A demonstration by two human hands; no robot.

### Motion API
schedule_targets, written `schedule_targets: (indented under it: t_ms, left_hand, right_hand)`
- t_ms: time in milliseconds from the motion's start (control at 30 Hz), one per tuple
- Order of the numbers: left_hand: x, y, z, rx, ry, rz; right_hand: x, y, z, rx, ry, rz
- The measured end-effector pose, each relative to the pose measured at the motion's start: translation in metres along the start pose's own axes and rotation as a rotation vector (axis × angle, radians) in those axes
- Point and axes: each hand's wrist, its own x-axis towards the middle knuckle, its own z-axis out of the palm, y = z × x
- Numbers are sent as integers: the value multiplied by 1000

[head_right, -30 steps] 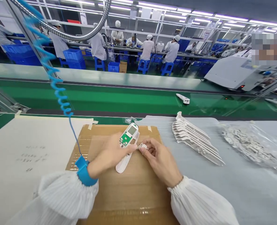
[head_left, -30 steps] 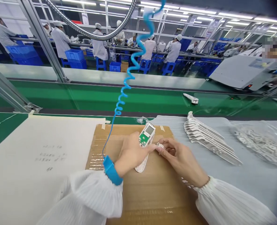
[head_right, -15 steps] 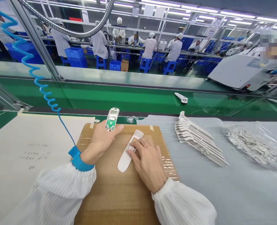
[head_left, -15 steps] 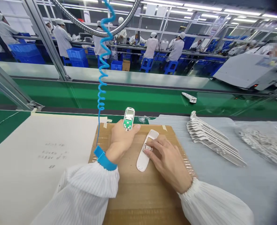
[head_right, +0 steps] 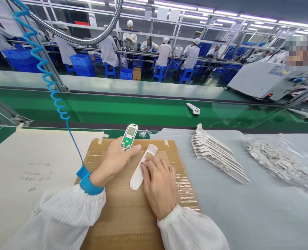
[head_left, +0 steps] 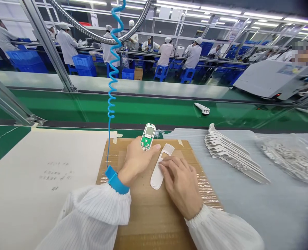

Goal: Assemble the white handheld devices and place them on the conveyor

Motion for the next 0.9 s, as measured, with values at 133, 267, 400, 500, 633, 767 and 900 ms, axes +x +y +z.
schedule_targets:
  t_ms: [133, 267, 400, 500, 633, 767, 900]
  left_hand:
    - [0, -6, 3, 57, -21, 40]
    - [1, -10, 7, 198, -75, 110]
    - [4, -8, 7, 392, -69, 133]
    - [6, -4, 1, 382, -18, 107]
    - [9, -3, -10, 268, 73, 108]
    - [11, -2, -17, 275, 165, 77]
    - [11, 1, -19, 258, 186, 6]
  right_hand:
    - [2, -2, -9, 93, -54, -14]
    - [0, -7, -17, 334, -282, -101]
    - [4, -1, -20, 468, -240, 125]
    - [20, 11, -22, 704, -314, 337]
    - [55, 20, -15, 1364, -842, 316]
    - [78, 15, 10, 1583, -906, 354]
    - [79, 12, 26, 1647, -735, 490]
